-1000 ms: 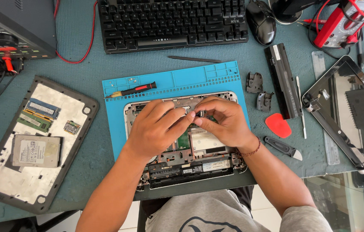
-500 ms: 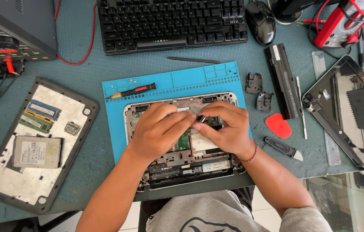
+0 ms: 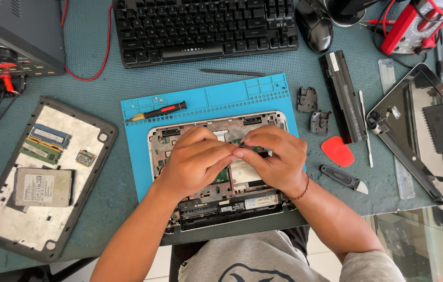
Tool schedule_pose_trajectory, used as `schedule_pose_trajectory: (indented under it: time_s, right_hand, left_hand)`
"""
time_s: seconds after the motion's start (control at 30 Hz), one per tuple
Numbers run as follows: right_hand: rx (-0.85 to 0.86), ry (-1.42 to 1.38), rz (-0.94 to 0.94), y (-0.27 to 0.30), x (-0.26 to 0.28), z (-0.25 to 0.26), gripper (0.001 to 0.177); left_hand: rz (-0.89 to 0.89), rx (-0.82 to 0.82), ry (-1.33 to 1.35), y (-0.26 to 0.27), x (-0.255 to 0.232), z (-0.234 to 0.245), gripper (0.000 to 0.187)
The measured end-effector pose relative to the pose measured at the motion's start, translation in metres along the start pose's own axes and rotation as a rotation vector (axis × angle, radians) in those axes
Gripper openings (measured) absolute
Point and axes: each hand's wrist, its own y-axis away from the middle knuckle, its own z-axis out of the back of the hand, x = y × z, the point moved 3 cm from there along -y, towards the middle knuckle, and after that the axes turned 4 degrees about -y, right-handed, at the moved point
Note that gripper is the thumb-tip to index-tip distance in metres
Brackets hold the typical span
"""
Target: The person disassembles a laptop by removing screws and detaching internal components. They use a screwdriver to loosen screws and carefully lift parts from the motherboard area.
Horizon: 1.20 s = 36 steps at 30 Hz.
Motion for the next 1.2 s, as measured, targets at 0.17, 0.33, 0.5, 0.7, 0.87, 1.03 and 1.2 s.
schedule_pose_trajectory:
  time_s: [0.17,0.33,0.5,0.7,0.87,1.03,1.2]
  right_hand:
    - [-0.025,-0.045,0.027,0.000,0.001,-0.001,0.020]
    - [-0.027,-0.037,0.003,0.002,-0.003,-0.001,0.021]
    - [-0.028,-0.016,-0.023,-0.002,0.001,-0.002,0.022]
    - [-0.023,0.029,-0.003,-0.004,0.004,-0.003,0.012]
    - [-0.007,0.090,0.014,-0.002,0.001,-0.005,0.010]
    - [-0.001,0.119,-0.001,0.001,-0.003,-0.007,0.010]
    - [0.030,0.165,-0.036,0.002,-0.004,-0.008,0.006]
  left_hand:
    - [0.089,0.017,0.059,0.000,-0.002,-0.001,0.005]
    - [0.163,0.043,0.106,0.004,0.002,-0.001,0.005]
    - [0.329,0.111,0.216,0.013,0.010,-0.003,0.011]
    - [0.482,0.133,0.289,0.018,0.016,-0.005,0.016]
    - [0.531,0.130,0.318,0.020,0.019,-0.004,0.017]
    - [0.565,0.128,0.340,0.019,0.018,-0.002,0.016]
    - [0.580,0.135,0.343,0.020,0.019,-0.002,0.017]
